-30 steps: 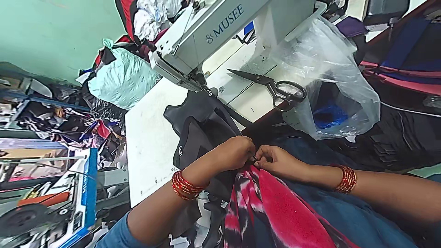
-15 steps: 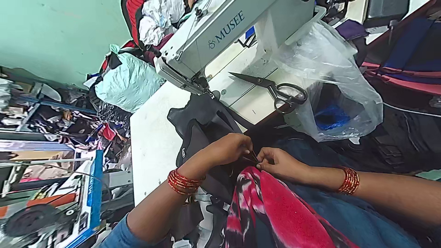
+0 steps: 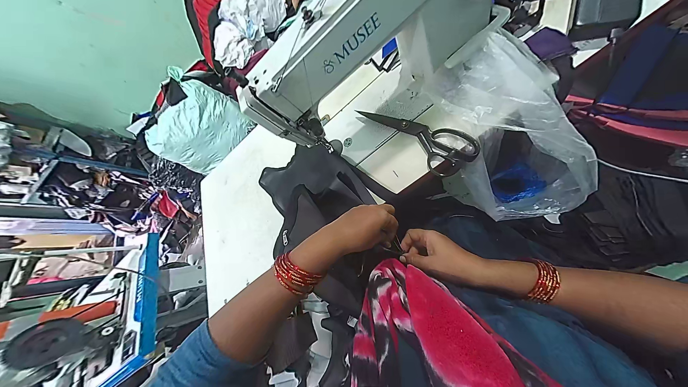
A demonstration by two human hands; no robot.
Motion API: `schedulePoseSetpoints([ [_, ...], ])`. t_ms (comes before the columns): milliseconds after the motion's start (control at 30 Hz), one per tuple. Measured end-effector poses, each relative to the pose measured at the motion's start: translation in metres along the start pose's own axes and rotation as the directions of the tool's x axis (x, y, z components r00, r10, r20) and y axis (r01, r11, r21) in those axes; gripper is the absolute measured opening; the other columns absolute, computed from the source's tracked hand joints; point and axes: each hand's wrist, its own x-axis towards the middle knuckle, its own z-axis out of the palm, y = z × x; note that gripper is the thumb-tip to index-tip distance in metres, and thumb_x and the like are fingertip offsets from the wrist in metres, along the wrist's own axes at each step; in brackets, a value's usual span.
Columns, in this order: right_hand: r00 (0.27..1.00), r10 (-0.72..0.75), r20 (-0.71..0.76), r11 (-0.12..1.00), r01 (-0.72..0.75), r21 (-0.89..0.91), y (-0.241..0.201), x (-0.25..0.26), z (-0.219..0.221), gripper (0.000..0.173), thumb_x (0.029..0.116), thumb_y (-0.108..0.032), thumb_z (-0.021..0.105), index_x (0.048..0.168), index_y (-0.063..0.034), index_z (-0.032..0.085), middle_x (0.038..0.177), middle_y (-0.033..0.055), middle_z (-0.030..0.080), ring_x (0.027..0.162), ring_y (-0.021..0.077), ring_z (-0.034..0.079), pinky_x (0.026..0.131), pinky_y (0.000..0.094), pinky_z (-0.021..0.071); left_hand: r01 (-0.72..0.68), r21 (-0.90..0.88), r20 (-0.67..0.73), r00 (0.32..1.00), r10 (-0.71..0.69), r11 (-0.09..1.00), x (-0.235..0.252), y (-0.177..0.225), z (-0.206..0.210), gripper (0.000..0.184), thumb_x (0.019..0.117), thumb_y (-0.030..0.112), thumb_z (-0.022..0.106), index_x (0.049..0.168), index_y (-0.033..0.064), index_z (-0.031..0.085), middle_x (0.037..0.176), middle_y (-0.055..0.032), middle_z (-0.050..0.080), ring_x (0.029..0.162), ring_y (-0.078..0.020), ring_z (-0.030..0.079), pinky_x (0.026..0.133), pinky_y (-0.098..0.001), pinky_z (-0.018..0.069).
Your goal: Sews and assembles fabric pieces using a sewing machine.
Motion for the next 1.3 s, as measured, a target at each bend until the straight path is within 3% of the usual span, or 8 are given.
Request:
schedulePoseSetpoints([
  [167,1.0,0.008,0.001,1.0,-0.008,-0.009,0.0,0.0,0.0,0.012,0.0999,-0.013,0.062,0.105,-0.0033,0.058,0.073,-0.0038,0.055,0.062,0.0005,0.05,0.061,0.0188,0.0426,-0.003,0.056,-0.062,0.998,0.007,0.998,-0.001,0.0,0.003,0.01,0.0894,0.01,0.076,0.095,0.0021,0.076,0.097,-0.0131,0.071,0.091,-0.0277,0.07,0.079,-0.0499,0.0555],
  [433,1.0,0.008,-0.003,1.0,-0.008,-0.024,-0.001,0.0,0.001,0.013,0.0997,-0.013,0.063,0.106,-0.0029,0.059,0.076,-0.0025,0.055,0.064,0.0014,0.051,0.063,0.0195,0.0433,-0.034,0.054,0.006,0.999,0.034,0.998,0.0,-0.001,0.004,0.011,0.0961,0.008,0.066,0.093,0.0012,0.074,0.099,-0.0139,0.067,0.091,-0.0281,0.068,0.078,-0.0495,0.0556],
  [600,1.0,0.005,-0.008,0.999,-0.006,-0.033,-0.001,0.0,0.001,0.013,0.0996,-0.013,0.063,0.107,-0.0028,0.059,0.077,-0.0021,0.056,0.065,0.002,0.052,0.064,0.02,0.0438,-0.081,-0.004,-0.093,0.992,0.08,0.997,-0.005,-0.006,0.006,0.008,0.0889,0.009,0.075,0.095,0.0033,0.077,0.096,-0.0116,0.072,0.09,-0.0263,0.07,0.079,-0.0493,0.0564],
  [833,1.0,0.012,-0.004,0.999,-0.012,-0.043,-0.002,0.0,0.002,0.013,0.0996,-0.013,0.063,0.107,-0.0025,0.059,0.077,-0.002,0.057,0.065,0.0016,0.052,0.064,0.0199,0.0444,-0.073,-0.007,-0.002,0.997,0.073,0.997,-0.005,-0.003,0.008,0.009,0.0942,0.008,0.069,0.093,0.0027,0.076,0.1,-0.0131,0.067,0.091,-0.0266,0.067,0.078,-0.0482,0.0554],
  [1000,1.0,-0.004,-0.011,0.999,0.004,-0.036,0.0,0.0,0.002,0.012,0.0995,-0.013,0.063,0.106,-0.0032,0.059,0.076,-0.0026,0.056,0.064,0.0011,0.051,0.063,0.0192,0.0436,-0.096,-0.012,-0.143,0.985,0.093,0.995,-0.009,-0.007,0.012,0.009,0.0898,0.012,0.075,0.094,0.0045,0.078,0.096,-0.0102,0.074,0.091,-0.024,0.071,0.081,-0.0472,0.0568],
  [1067,1.0,-0.002,-0.012,0.999,0.001,-0.034,0.0,0.0,0.002,0.012,0.0993,-0.013,0.063,0.105,-0.0032,0.059,0.075,-0.0029,0.056,0.064,0.0008,0.051,0.062,0.0188,0.0433,-0.082,-0.008,-0.125,0.989,0.08,0.997,-0.009,-0.005,0.013,0.011,0.091,0.012,0.074,0.097,0.0037,0.079,0.098,-0.0116,0.074,0.094,-0.0259,0.071,0.083,-0.0493,0.0564],
  [1300,1.0,-0.016,-0.021,1.0,0.016,-0.003,0.002,0.0,0.003,0.012,0.0983,-0.011,0.064,0.105,-0.0025,0.059,0.076,-0.0029,0.057,0.065,0.0007,0.053,0.064,0.0186,0.0447,-0.092,-0.011,-0.079,0.993,0.091,0.996,-0.008,-0.003,0.013,0.008,0.0934,0.008,0.069,0.093,0.0024,0.075,0.096,-0.0128,0.069,0.089,-0.0272,0.069,0.077,-0.0492,0.0554],
])
